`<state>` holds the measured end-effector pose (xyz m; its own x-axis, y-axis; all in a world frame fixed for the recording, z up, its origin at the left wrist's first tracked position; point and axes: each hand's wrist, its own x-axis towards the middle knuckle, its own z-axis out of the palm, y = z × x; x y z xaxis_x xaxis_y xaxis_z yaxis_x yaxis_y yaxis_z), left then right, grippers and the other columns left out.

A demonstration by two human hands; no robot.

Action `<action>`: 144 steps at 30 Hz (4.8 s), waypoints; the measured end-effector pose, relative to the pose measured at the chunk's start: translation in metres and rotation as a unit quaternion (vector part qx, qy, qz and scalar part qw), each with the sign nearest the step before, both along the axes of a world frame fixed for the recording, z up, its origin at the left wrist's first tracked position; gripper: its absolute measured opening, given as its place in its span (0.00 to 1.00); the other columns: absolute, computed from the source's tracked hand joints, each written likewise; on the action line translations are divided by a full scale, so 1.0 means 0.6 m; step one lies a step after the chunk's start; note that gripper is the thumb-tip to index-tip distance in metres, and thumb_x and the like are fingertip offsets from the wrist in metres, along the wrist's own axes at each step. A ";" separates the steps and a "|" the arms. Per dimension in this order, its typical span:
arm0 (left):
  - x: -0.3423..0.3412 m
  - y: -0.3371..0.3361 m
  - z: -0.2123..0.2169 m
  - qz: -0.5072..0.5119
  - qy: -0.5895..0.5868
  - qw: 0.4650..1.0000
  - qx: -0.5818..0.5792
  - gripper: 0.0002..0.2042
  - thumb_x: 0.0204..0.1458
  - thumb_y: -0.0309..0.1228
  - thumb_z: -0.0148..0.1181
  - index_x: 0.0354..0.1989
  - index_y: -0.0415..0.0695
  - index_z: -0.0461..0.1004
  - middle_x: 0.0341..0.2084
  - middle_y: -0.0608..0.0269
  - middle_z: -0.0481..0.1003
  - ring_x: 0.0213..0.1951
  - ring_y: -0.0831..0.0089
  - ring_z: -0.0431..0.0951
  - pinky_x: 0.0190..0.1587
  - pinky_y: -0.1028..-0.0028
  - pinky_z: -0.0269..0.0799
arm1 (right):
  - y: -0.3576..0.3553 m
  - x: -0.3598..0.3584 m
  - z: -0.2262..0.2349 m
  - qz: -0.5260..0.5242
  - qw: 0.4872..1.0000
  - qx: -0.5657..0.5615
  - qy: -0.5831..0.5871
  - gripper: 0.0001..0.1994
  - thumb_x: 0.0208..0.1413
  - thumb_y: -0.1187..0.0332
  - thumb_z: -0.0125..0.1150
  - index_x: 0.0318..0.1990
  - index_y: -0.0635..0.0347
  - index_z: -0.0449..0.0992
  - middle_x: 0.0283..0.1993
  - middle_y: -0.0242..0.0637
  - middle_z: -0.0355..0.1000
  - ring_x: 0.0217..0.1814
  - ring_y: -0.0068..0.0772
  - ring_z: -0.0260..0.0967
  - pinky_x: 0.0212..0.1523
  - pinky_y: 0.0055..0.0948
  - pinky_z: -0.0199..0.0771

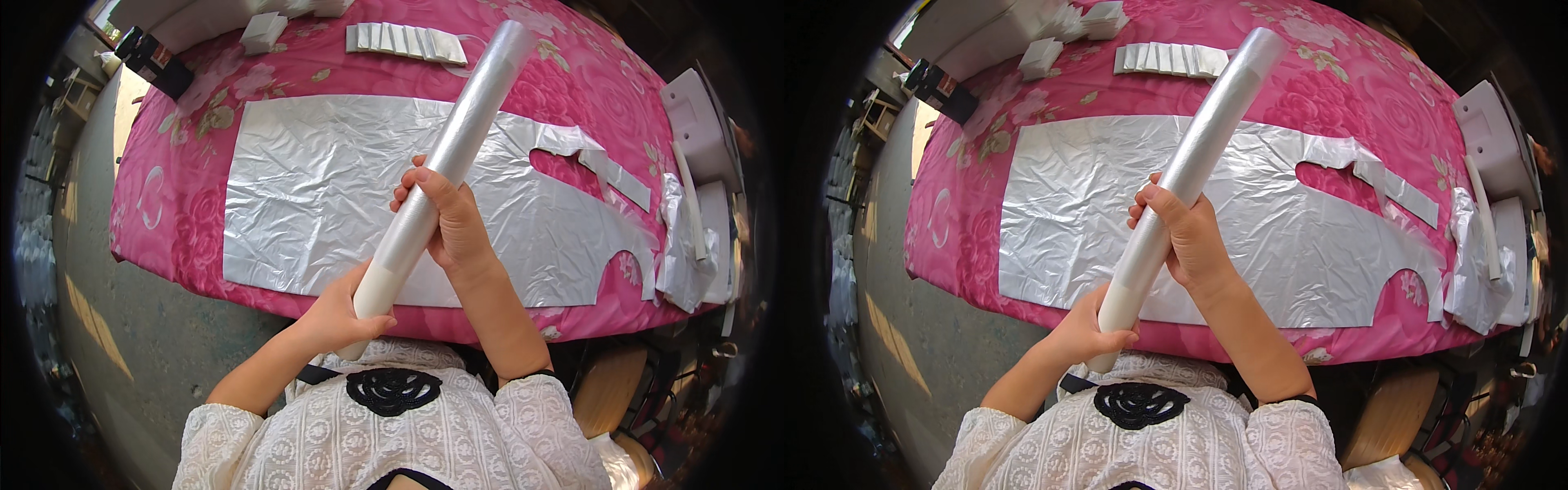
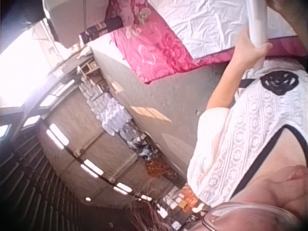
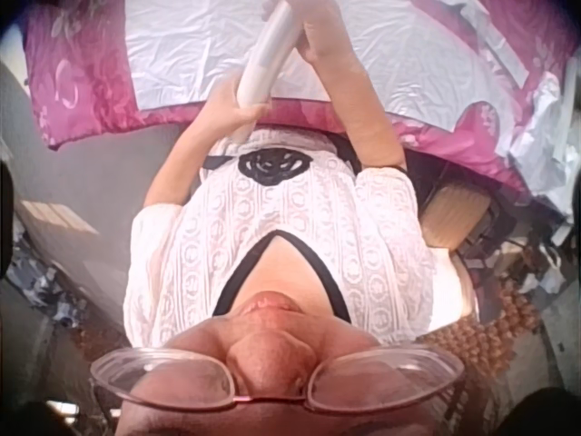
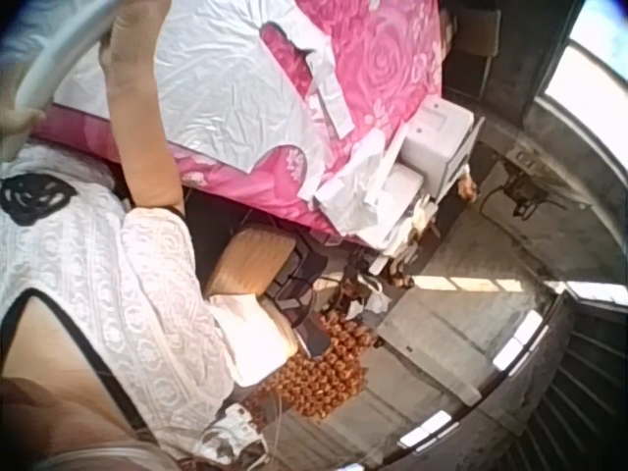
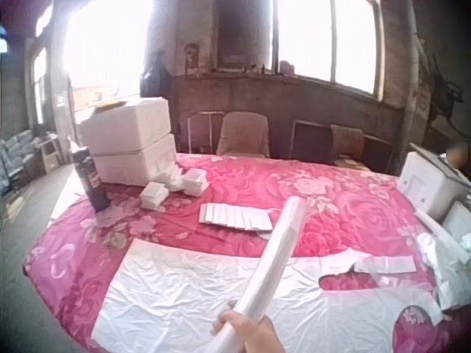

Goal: The person wraps small white rectangular items in clear plastic film on a pink floral bedsheet. They unroll the film, place an item, fold the film around it, and set the wrapped item aside. The process repeats with multiple items.

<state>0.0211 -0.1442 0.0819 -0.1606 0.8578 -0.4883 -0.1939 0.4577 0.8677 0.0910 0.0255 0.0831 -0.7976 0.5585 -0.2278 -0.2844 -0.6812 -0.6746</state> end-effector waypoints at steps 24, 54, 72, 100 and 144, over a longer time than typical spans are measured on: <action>-0.058 -0.138 -0.061 -0.046 -0.305 0.947 -0.094 0.33 0.46 0.57 0.56 0.48 0.37 0.68 0.20 0.65 0.69 0.22 0.78 0.70 0.25 0.79 0.69 | 0.169 0.033 -0.071 -0.187 0.962 0.101 -0.170 0.14 0.54 0.66 0.57 0.45 0.60 0.66 0.39 0.35 0.69 0.39 0.23 0.66 0.40 0.23 0.68; -0.089 -0.204 -0.043 -0.106 -0.217 0.949 -0.202 0.28 0.47 0.43 0.62 0.51 0.36 0.65 0.31 0.61 0.72 0.33 0.75 0.73 0.38 0.74 0.70 | 0.376 0.155 -0.087 -0.085 0.770 0.491 -0.399 0.09 0.53 0.68 0.57 0.29 0.67 0.74 0.22 0.28 0.69 0.24 0.17 0.61 0.26 0.22 0.61; -0.043 0.124 -0.019 -0.196 0.599 0.692 0.352 0.22 0.41 0.37 0.64 0.43 0.39 0.70 0.36 0.56 0.71 0.40 0.59 0.73 0.45 0.61 0.69 | 0.294 0.026 -0.064 0.072 0.787 0.526 -0.314 0.09 0.53 0.66 0.58 0.34 0.65 0.76 0.23 0.27 0.68 0.25 0.17 0.62 0.28 0.22 0.63; 0.023 0.051 -0.071 -0.340 0.476 0.749 0.312 0.42 0.47 0.57 0.48 0.61 0.30 0.52 0.64 0.46 0.47 0.66 0.56 0.46 0.65 0.60 0.42 | 0.193 0.267 -0.050 -0.097 0.551 0.699 -0.446 0.23 0.47 0.73 0.60 0.54 0.55 0.69 0.46 0.40 0.70 0.46 0.42 0.66 0.46 0.34 0.68; -0.004 0.058 -0.065 -0.260 0.499 0.724 0.399 0.25 0.40 0.32 0.61 0.50 0.39 0.68 0.54 0.54 0.66 0.57 0.62 0.66 0.57 0.63 0.62 | 0.021 0.166 -0.087 0.084 0.586 0.792 -0.147 0.20 0.37 0.76 0.60 0.44 0.62 0.74 0.48 0.38 0.70 0.52 0.40 0.66 0.51 0.35 0.67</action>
